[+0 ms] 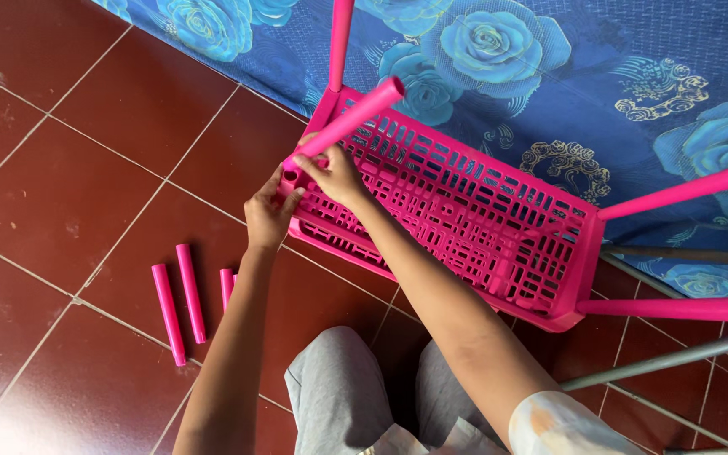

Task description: The person assembles pink plastic trays by inserting cylindrical pink legs into corner sockets. They stack multiple trays and insert legs one by one, then place the assembled units on a nearby chair.

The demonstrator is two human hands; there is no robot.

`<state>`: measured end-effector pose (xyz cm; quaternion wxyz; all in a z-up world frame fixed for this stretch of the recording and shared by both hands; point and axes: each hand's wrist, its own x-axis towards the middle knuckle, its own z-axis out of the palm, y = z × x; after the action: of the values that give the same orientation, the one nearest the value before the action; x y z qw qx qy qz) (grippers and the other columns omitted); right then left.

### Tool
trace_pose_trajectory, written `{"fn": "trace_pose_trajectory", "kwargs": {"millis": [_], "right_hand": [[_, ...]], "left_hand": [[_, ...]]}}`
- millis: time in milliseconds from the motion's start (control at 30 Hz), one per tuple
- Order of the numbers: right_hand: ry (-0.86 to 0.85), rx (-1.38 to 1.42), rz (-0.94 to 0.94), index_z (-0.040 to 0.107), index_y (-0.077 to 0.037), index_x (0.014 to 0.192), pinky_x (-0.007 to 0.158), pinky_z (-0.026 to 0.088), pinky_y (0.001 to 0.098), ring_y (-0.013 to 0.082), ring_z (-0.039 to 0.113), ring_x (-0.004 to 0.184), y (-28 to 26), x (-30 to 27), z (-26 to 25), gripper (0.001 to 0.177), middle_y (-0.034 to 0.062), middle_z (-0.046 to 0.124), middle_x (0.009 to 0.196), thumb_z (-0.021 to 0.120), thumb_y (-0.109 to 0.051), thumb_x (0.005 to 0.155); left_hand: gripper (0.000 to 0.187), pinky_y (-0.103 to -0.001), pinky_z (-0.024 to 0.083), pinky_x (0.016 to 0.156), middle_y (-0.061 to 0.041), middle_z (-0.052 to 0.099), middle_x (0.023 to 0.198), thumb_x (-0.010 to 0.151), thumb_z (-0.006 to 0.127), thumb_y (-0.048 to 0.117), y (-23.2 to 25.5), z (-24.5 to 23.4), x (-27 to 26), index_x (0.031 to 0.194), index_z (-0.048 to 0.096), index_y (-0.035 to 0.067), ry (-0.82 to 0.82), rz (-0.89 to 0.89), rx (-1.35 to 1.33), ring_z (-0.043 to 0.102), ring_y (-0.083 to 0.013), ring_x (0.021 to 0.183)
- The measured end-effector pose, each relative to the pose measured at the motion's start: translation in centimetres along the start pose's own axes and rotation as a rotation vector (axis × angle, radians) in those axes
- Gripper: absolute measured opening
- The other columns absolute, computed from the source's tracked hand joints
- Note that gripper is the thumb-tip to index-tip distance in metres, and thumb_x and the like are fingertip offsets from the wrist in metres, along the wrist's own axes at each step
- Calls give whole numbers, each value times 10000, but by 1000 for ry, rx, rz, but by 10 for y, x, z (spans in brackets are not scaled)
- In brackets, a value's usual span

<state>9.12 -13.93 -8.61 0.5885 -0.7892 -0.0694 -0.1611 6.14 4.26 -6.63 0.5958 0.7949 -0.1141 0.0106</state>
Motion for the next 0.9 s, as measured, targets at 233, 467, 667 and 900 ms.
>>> {"fn": "trace_pose_trajectory", "kwargs": {"millis": [233, 467, 667, 900], "right_hand": [[-92, -37, -44, 584, -22, 1205, 888, 595, 319, 162, 714, 988, -30, 3, 7, 316, 68, 681, 1058, 739, -167, 971], [-169, -125, -87, 603, -19, 1191, 853, 585, 357, 198, 716, 962, -39, -2, -3, 283, 94, 691, 1034, 753, -125, 976], [-182, -283, -168, 603, -46, 1176, 769, 588, 380, 252, 748, 894, -58, 1, -2, 321, 115, 719, 977, 770, -142, 919], [-108, -691, -55, 613, -86, 1144, 588, 564, 456, 314, 721, 650, -79, 5, 18, 402, 115, 712, 737, 795, -277, 840]], "left_hand": [[602, -224, 579, 676, -33, 784, 961, 890, 820, 203, -2, -3, 1, 1434, 601, 72, -39, -70, -63, 645, -13, 695], [620, -240, 521, 612, -51, 756, 849, 885, 842, 194, 0, -4, 2, 1445, 603, 74, -43, -69, 27, 544, -38, 618], [593, -214, 556, 667, -22, 761, 930, 903, 836, 174, -8, -1, 1, 1436, 602, 62, -12, 23, -60, 594, -5, 692], [240, -281, 507, 614, -67, 694, 773, 897, 808, 58, -22, 4, 4, 1118, 726, 14, 11, -76, 49, 537, -75, 631]]}}
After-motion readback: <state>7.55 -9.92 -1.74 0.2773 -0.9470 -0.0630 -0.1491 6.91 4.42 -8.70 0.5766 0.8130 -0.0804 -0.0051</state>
